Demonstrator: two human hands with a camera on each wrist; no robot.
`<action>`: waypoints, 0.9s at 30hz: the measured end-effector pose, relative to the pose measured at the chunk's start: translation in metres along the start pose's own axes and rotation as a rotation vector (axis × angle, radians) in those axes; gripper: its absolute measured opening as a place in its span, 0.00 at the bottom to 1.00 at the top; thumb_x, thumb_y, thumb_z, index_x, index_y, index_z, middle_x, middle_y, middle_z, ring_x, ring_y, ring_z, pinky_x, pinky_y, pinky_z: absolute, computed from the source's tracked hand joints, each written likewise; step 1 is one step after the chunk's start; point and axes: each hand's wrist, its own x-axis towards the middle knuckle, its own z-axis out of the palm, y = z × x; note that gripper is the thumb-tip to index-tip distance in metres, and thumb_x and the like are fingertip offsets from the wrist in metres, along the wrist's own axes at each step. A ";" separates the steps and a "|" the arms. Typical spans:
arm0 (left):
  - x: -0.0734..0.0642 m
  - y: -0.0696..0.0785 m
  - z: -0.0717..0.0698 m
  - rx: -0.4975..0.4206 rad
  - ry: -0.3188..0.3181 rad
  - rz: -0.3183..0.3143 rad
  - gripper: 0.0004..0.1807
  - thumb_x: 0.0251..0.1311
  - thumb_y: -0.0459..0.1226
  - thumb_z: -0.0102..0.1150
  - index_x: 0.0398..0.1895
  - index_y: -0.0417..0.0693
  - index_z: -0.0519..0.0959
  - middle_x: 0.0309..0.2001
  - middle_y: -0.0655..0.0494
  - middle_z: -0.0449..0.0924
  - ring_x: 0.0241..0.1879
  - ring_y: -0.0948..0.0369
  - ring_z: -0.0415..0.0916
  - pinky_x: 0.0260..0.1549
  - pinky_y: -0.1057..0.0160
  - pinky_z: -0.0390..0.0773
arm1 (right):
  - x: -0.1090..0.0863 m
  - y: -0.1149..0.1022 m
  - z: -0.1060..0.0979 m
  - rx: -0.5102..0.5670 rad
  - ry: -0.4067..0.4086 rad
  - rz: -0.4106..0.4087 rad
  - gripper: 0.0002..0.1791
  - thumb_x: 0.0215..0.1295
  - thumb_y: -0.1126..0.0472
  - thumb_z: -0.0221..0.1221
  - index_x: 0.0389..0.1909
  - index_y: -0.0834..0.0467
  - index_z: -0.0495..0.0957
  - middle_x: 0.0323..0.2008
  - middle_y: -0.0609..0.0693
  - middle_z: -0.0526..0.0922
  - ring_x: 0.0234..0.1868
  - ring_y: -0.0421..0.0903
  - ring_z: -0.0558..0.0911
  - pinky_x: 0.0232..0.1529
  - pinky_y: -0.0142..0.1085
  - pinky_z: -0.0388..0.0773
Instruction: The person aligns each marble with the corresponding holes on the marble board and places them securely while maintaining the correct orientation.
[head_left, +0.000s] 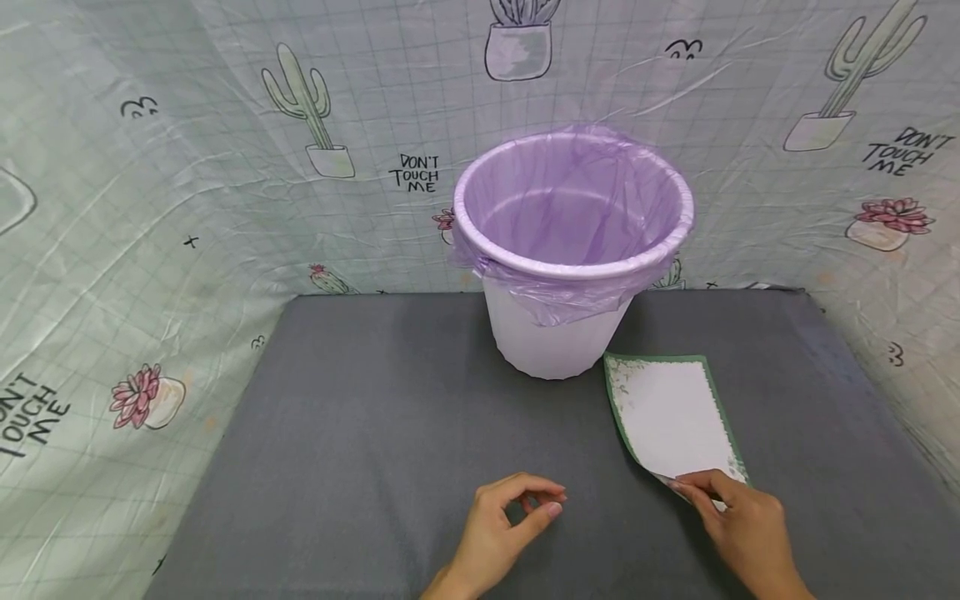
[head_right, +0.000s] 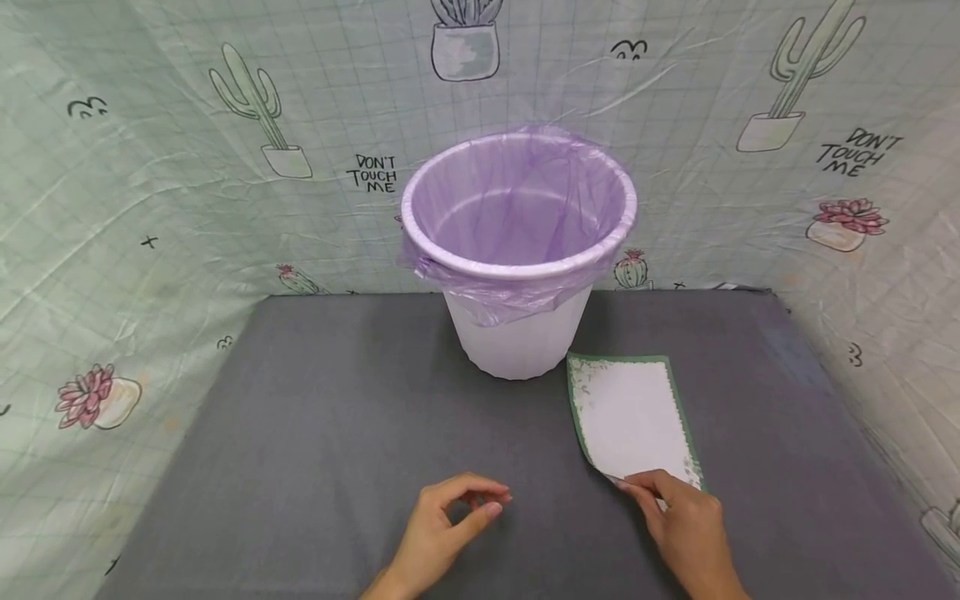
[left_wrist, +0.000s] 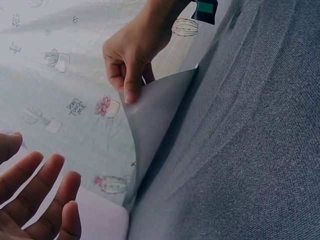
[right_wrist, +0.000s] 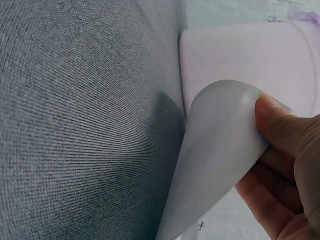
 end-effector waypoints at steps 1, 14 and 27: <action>0.000 0.000 0.000 -0.001 0.000 -0.005 0.11 0.51 0.24 0.57 0.38 0.43 0.77 0.33 0.51 0.80 0.31 0.63 0.75 0.27 0.66 0.73 | 0.004 -0.005 -0.003 0.004 -0.006 0.002 0.14 0.36 0.55 0.71 0.26 0.41 0.79 0.21 0.34 0.79 0.13 0.27 0.63 0.13 0.25 0.59; 0.000 -0.005 0.003 -0.017 -0.013 -0.088 0.08 0.54 0.27 0.57 0.37 0.43 0.78 0.33 0.48 0.80 0.30 0.62 0.75 0.26 0.66 0.74 | 0.028 -0.044 -0.023 0.180 -0.049 -0.036 0.06 0.51 0.57 0.64 0.29 0.55 0.82 0.25 0.42 0.81 0.20 0.29 0.74 0.21 0.19 0.68; 0.003 -0.017 -0.013 -0.010 0.001 -0.187 0.18 0.53 0.29 0.59 0.49 0.43 0.72 0.43 0.50 0.77 0.40 0.51 0.75 0.32 0.60 0.76 | 0.047 -0.094 -0.045 0.594 -0.185 -0.128 0.13 0.45 0.70 0.65 0.35 0.61 0.80 0.32 0.50 0.82 0.33 0.38 0.80 0.33 0.22 0.73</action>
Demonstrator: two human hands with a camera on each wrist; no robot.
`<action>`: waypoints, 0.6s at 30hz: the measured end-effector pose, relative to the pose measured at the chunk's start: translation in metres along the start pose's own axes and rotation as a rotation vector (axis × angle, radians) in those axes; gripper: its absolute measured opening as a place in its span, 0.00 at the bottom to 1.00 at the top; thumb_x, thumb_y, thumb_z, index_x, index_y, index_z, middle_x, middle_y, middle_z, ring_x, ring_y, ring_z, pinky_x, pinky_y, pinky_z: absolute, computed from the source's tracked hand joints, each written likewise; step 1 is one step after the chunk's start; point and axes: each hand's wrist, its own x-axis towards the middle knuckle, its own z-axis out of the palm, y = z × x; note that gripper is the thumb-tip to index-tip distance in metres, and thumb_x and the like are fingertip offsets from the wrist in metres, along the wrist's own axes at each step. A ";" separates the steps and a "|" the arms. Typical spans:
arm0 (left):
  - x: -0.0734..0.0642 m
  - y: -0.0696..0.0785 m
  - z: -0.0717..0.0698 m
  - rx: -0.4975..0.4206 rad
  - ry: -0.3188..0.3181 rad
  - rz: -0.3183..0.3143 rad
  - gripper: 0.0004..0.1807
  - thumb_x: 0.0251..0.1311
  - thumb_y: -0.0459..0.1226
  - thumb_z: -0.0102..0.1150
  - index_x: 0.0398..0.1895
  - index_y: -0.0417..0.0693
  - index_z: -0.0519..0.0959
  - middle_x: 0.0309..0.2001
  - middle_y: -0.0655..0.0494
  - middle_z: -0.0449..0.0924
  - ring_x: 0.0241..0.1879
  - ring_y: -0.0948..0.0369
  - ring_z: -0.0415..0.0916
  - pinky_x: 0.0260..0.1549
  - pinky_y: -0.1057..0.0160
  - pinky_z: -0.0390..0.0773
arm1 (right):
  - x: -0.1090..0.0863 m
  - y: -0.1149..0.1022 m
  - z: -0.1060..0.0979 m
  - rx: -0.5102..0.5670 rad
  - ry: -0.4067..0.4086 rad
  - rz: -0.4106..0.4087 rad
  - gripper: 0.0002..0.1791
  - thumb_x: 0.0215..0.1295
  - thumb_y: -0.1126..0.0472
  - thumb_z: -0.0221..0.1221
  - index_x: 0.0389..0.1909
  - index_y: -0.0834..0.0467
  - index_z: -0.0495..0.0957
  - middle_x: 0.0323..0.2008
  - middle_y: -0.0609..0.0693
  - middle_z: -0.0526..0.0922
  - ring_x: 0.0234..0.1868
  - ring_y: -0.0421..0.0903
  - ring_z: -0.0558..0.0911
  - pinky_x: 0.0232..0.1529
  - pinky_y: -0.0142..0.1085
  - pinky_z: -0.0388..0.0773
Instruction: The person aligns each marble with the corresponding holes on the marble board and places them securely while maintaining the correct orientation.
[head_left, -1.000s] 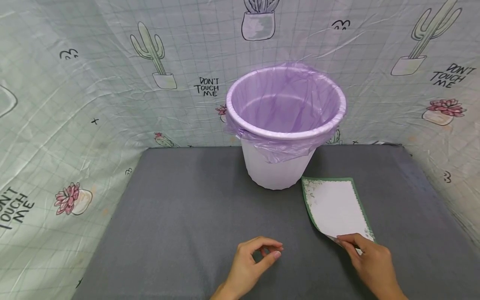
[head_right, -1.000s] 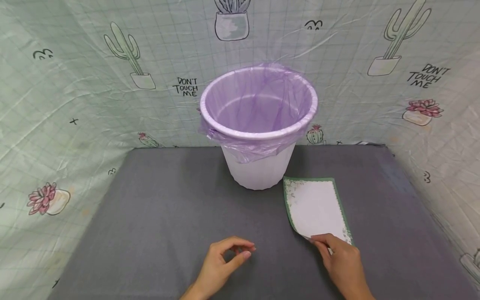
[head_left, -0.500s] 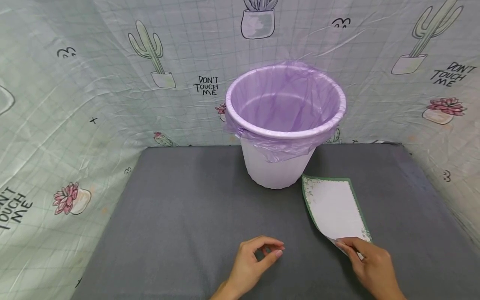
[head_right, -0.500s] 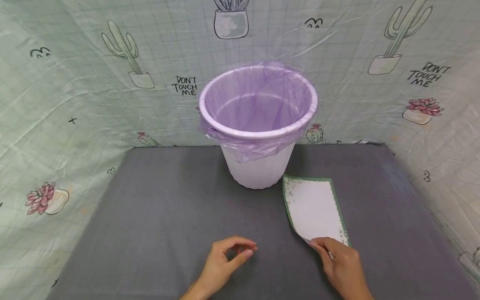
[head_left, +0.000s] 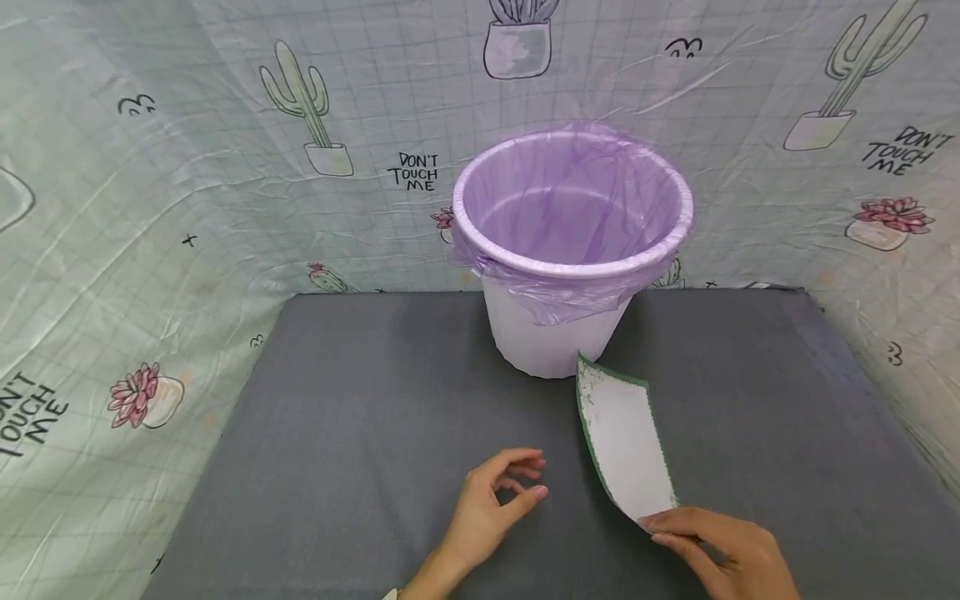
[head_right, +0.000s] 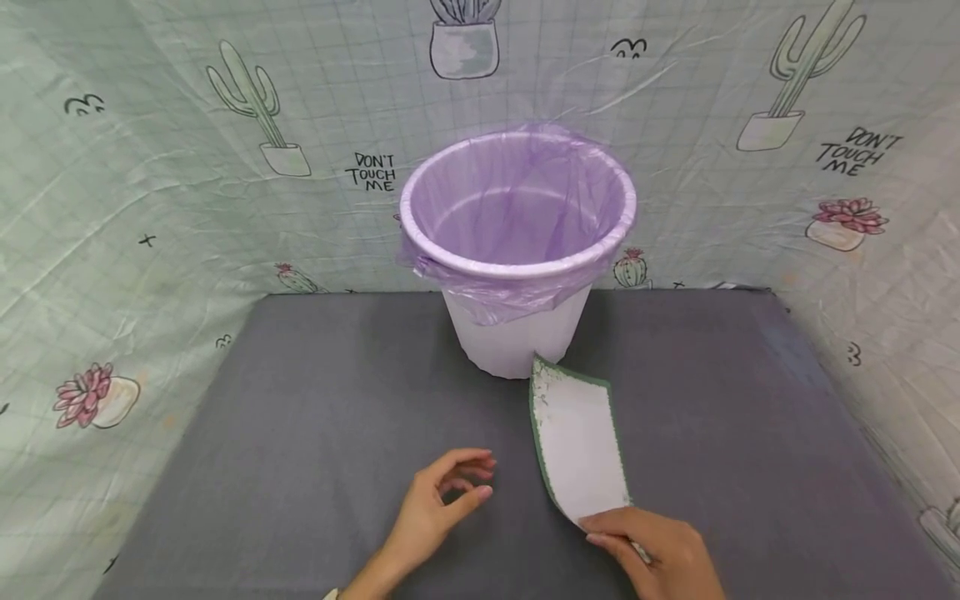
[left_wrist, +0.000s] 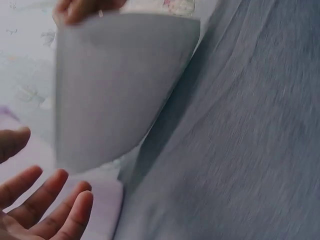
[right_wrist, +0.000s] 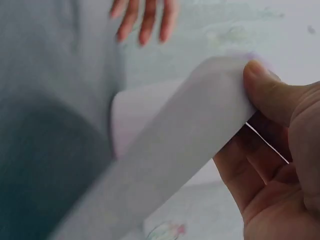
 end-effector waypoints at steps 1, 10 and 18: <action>0.000 -0.001 -0.004 0.002 0.003 0.014 0.21 0.52 0.29 0.60 0.51 0.43 0.71 0.45 0.49 0.75 0.42 0.50 0.73 0.33 0.58 0.76 | 0.003 -0.005 0.000 0.049 -0.012 -0.007 0.14 0.44 0.72 0.65 0.36 0.62 0.80 0.32 0.51 0.82 0.33 0.39 0.80 0.33 0.23 0.74; 0.003 0.008 -0.034 0.003 0.006 0.052 0.46 0.44 0.27 0.66 0.66 0.44 0.51 0.59 0.44 0.60 0.56 0.45 0.60 0.46 0.48 0.68 | 0.037 -0.039 0.011 0.526 0.132 -0.242 0.08 0.45 0.82 0.58 0.30 0.80 0.74 0.31 0.66 0.80 0.29 0.54 0.81 0.31 0.34 0.77; 0.007 0.019 -0.051 -0.066 -0.036 0.093 0.56 0.39 0.23 0.67 0.68 0.44 0.41 0.62 0.38 0.55 0.59 0.40 0.54 0.52 0.41 0.57 | 0.043 -0.043 0.013 0.677 0.309 -0.320 0.02 0.47 0.83 0.55 0.23 0.82 0.72 0.24 0.68 0.79 0.24 0.54 0.80 0.22 0.33 0.77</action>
